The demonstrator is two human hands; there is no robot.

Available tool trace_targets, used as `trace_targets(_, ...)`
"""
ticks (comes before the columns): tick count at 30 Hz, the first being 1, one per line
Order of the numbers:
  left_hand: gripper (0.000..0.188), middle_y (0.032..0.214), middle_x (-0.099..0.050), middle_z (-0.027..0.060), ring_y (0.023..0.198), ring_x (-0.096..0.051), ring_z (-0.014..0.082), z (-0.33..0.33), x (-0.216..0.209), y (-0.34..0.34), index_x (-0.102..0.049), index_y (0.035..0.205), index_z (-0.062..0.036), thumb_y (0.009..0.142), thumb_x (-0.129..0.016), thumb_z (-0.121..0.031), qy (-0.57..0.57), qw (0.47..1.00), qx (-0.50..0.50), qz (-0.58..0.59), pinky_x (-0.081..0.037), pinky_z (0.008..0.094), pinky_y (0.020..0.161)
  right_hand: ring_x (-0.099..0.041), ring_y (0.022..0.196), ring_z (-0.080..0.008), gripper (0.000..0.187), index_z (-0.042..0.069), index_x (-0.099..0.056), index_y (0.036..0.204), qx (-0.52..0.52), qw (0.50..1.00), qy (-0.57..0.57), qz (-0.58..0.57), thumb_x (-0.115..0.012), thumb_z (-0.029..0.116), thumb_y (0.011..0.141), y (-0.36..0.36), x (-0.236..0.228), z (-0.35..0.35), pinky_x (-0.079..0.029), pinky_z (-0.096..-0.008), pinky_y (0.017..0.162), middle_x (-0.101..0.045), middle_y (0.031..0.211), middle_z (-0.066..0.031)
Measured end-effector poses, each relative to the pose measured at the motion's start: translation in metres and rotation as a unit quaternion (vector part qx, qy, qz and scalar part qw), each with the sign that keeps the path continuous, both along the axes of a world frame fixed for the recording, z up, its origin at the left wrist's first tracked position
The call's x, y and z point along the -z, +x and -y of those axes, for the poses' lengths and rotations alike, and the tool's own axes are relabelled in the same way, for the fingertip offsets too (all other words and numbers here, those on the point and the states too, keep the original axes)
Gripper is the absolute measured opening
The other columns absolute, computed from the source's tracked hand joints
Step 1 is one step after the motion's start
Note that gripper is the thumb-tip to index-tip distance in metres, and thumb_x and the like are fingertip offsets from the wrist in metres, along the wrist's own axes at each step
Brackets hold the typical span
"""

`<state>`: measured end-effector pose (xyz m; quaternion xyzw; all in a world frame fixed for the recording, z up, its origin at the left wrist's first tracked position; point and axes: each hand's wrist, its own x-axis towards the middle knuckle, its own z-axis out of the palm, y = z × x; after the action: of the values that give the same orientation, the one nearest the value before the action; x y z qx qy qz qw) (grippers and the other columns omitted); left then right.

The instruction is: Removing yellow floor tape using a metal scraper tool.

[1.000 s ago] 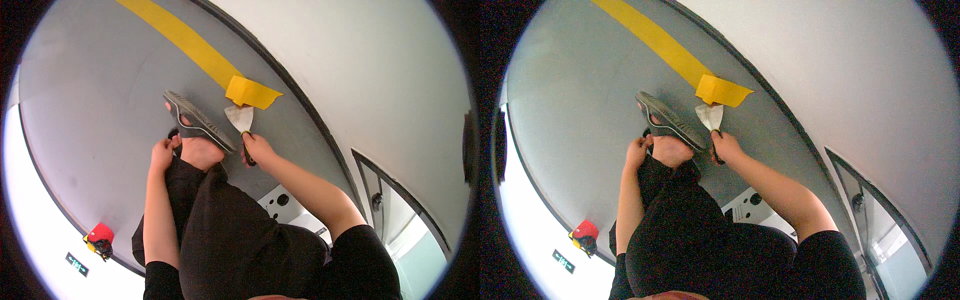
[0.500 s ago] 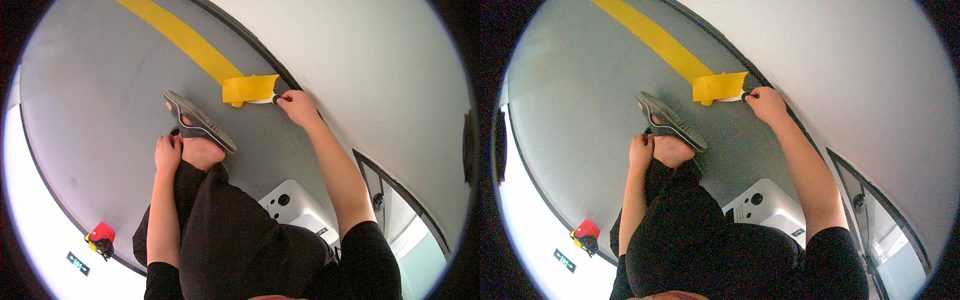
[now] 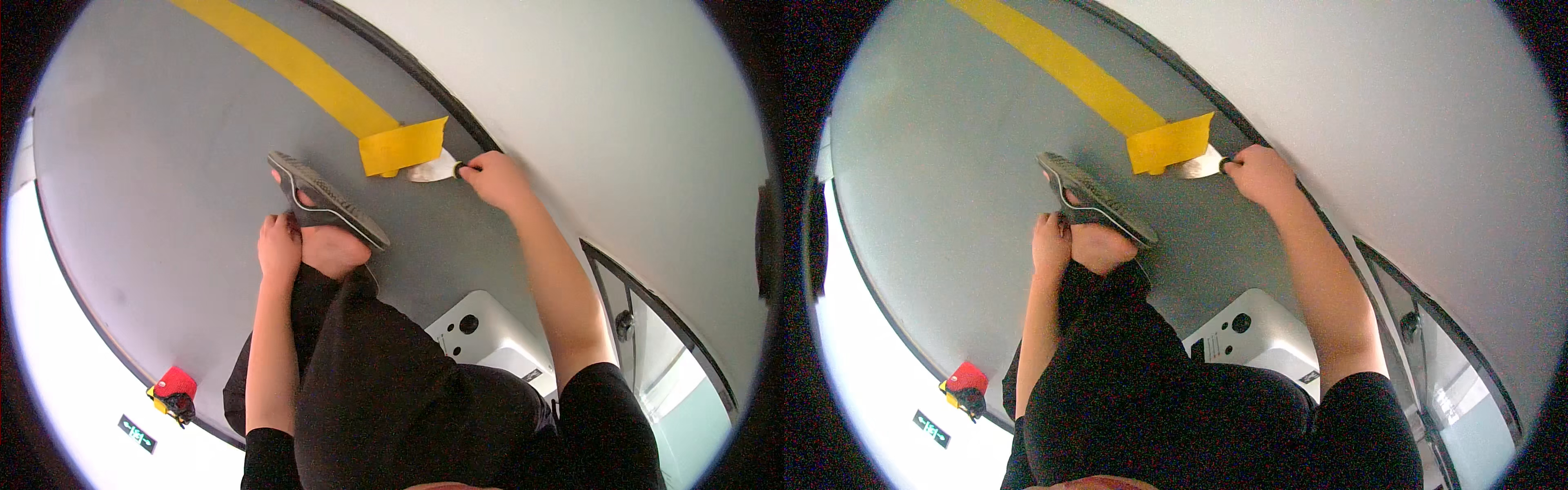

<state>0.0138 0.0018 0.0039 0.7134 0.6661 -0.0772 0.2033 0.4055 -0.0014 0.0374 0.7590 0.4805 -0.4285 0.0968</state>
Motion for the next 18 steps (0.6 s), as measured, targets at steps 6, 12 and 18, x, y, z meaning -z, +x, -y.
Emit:
trace_targets(6,0.018,0.094,-0.059,0.0143,0.091,-0.058,0.0351,-0.002,0.006,0.002,-0.063,0.099,-0.0059,0.085,-0.055,-0.014,0.027,0.999,0.017,0.013,-0.048,0.0449,0.078,-0.067,0.087,-0.0324,0.031,0.008,-0.072,0.093,0.001,0.998,0.040,0.043,-0.060,0.035,0.086,-0.022,-0.003,-0.011,-0.053,-0.0446,0.077,-0.069,0.092,-0.0155)
trace_targets(12,0.018,0.095,-0.059,0.0146,0.094,-0.057,0.0355,0.000,0.005,-0.001,-0.063,0.099,-0.0053,0.084,-0.055,-0.012,-0.007,1.000,0.007,0.010,-0.048,0.0458,0.079,-0.067,0.087,-0.0332,0.031,0.008,-0.072,0.092,-0.021,0.997,-0.015,0.073,-0.059,0.036,0.086,-0.005,-0.014,-0.018,-0.053,-0.0451,0.076,-0.069,0.090,-0.0148)
trace_targets(18,0.018,0.096,-0.059,0.0158,0.094,-0.056,0.0378,-0.004,0.011,-0.001,-0.063,0.099,-0.0046,0.084,-0.055,-0.011,-0.017,1.000,0.017,0.000,-0.048,0.0464,0.080,-0.067,0.086,-0.0332,0.035,0.006,-0.072,0.090,-0.026,0.998,0.040,0.042,-0.059,0.038,0.085,-0.012,0.006,-0.011,-0.053,-0.0455,0.076,-0.069,0.090,-0.0164)
